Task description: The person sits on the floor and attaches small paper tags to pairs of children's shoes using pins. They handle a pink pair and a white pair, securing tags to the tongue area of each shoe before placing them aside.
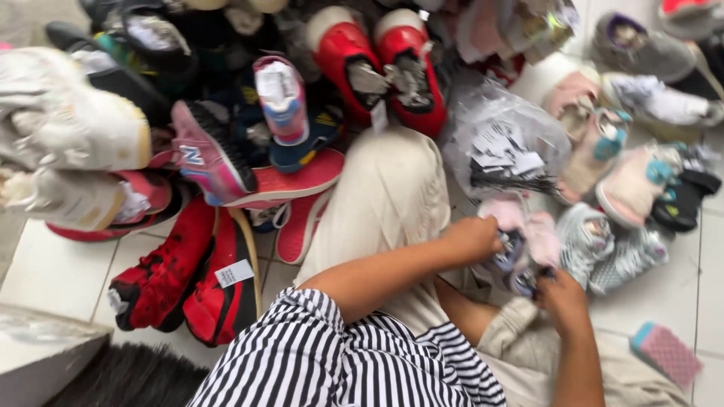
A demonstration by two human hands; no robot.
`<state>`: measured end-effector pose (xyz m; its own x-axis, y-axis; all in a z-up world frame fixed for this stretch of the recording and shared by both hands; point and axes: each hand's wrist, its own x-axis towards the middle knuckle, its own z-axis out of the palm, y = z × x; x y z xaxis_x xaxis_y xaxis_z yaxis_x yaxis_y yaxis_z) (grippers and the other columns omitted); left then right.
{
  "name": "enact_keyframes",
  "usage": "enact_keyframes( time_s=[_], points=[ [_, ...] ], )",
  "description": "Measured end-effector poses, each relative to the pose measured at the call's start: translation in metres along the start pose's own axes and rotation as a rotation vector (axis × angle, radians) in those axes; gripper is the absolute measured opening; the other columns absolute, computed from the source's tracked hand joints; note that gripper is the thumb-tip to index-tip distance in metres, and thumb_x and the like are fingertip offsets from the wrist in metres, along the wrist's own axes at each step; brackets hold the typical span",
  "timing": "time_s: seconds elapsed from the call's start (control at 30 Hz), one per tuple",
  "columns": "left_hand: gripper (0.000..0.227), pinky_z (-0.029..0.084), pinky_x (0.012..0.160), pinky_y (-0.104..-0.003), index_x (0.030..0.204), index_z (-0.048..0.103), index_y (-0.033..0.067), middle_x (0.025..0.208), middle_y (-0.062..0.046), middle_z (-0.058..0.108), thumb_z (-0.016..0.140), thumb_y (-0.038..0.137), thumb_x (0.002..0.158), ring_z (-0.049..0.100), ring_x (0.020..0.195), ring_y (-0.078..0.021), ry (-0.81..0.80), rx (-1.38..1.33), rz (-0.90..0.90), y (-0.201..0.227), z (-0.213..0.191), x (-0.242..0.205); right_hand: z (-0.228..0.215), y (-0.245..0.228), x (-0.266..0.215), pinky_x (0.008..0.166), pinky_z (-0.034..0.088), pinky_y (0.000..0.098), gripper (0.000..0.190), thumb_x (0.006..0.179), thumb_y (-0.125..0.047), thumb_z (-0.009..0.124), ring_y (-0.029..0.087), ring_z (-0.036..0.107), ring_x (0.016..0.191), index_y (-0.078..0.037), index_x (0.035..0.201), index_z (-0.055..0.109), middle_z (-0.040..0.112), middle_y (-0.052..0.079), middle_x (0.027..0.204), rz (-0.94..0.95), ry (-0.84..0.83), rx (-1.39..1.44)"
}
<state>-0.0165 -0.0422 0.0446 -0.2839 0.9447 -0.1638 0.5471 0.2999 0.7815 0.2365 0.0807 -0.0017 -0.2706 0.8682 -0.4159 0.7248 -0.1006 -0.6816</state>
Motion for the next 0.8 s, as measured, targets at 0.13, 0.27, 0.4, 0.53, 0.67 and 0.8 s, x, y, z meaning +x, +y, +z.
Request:
enact_keyframes(
  time_s=[0.13, 0.27, 0.4, 0.53, 0.67, 0.8],
  points=[
    [0.043, 0.050, 0.066, -0.057, 0.106, 0.054, 0.0012, 0.100, -0.027, 0.069, 0.057, 0.038, 0.084, 0.066, 0.088, -0.0474, 0.008, -0.019, 0.040, 0.019, -0.037, -0.041, -0.007, -0.065, -0.061, 0.061, 0.057, 0.0408, 0.026, 0.086, 0.002, 0.056, 0.033, 0.064, 0.069, 0.003, 0.112, 0.054, 0.063, 0.022, 0.088, 0.008, -0.016, 0.179],
    [0.027, 0.045, 0.051, -0.052, 0.096, 0.048, 0.0035, 0.081, -0.018, 0.062, 0.054, 0.027, 0.083, 0.059, 0.069, -0.0394, 0.328, 0.014, 0.182, 0.015, -0.099, -0.093, 0.019, -0.154, -0.124, 0.070, 0.059, 0.0340, 0.018, 0.098, 0.000, 0.052, 0.022, 0.063, 0.078, -0.002, 0.115, 0.057, 0.064, 0.013, 0.094, -0.211, 0.047, 0.112],
    [0.030, 0.045, 0.067, -0.052, 0.102, 0.048, 0.0093, 0.087, -0.015, 0.059, 0.065, 0.025, 0.083, 0.061, 0.078, -0.0391, 0.667, 0.020, 0.187, -0.006, -0.181, -0.168, 0.070, -0.232, -0.156, 0.077, 0.052, 0.0309, 0.045, 0.091, 0.002, 0.054, 0.017, 0.059, 0.089, -0.004, 0.135, 0.056, 0.066, 0.009, 0.104, -0.448, -0.074, 0.077],
    [0.097, 0.050, 0.068, -0.060, 0.160, 0.018, 0.0178, 0.110, -0.028, 0.071, 0.069, 0.026, 0.077, 0.068, 0.083, -0.0518, 0.495, 0.040, -0.199, -0.027, -0.270, -0.263, 0.146, -0.284, -0.200, 0.066, 0.048, 0.0339, 0.039, 0.094, -0.016, 0.060, 0.014, 0.059, 0.072, -0.013, 0.133, 0.057, 0.074, 0.004, 0.096, -0.517, -0.248, -0.055],
    [0.102, 0.047, 0.072, -0.050, 0.166, 0.009, 0.0320, 0.094, -0.024, 0.071, 0.066, 0.020, 0.082, 0.068, 0.079, -0.0434, 0.143, 0.127, -0.607, -0.017, -0.346, -0.339, 0.225, -0.283, -0.227, 0.062, 0.052, 0.0387, 0.034, 0.097, -0.019, 0.055, 0.026, 0.070, 0.072, -0.011, 0.130, 0.050, 0.077, 0.011, 0.092, -0.654, -0.585, -0.076],
    [0.084, 0.053, 0.073, -0.034, 0.148, 0.041, 0.0316, 0.080, -0.004, 0.084, 0.084, 0.029, 0.075, 0.078, 0.076, -0.0208, -0.045, 0.024, -0.897, -0.031, -0.377, -0.381, 0.272, -0.283, -0.248, 0.079, 0.054, 0.0475, 0.042, 0.095, -0.020, 0.060, 0.040, 0.073, 0.097, -0.011, 0.134, 0.048, 0.074, 0.022, 0.112, -0.851, -0.872, -0.221]
  ],
)
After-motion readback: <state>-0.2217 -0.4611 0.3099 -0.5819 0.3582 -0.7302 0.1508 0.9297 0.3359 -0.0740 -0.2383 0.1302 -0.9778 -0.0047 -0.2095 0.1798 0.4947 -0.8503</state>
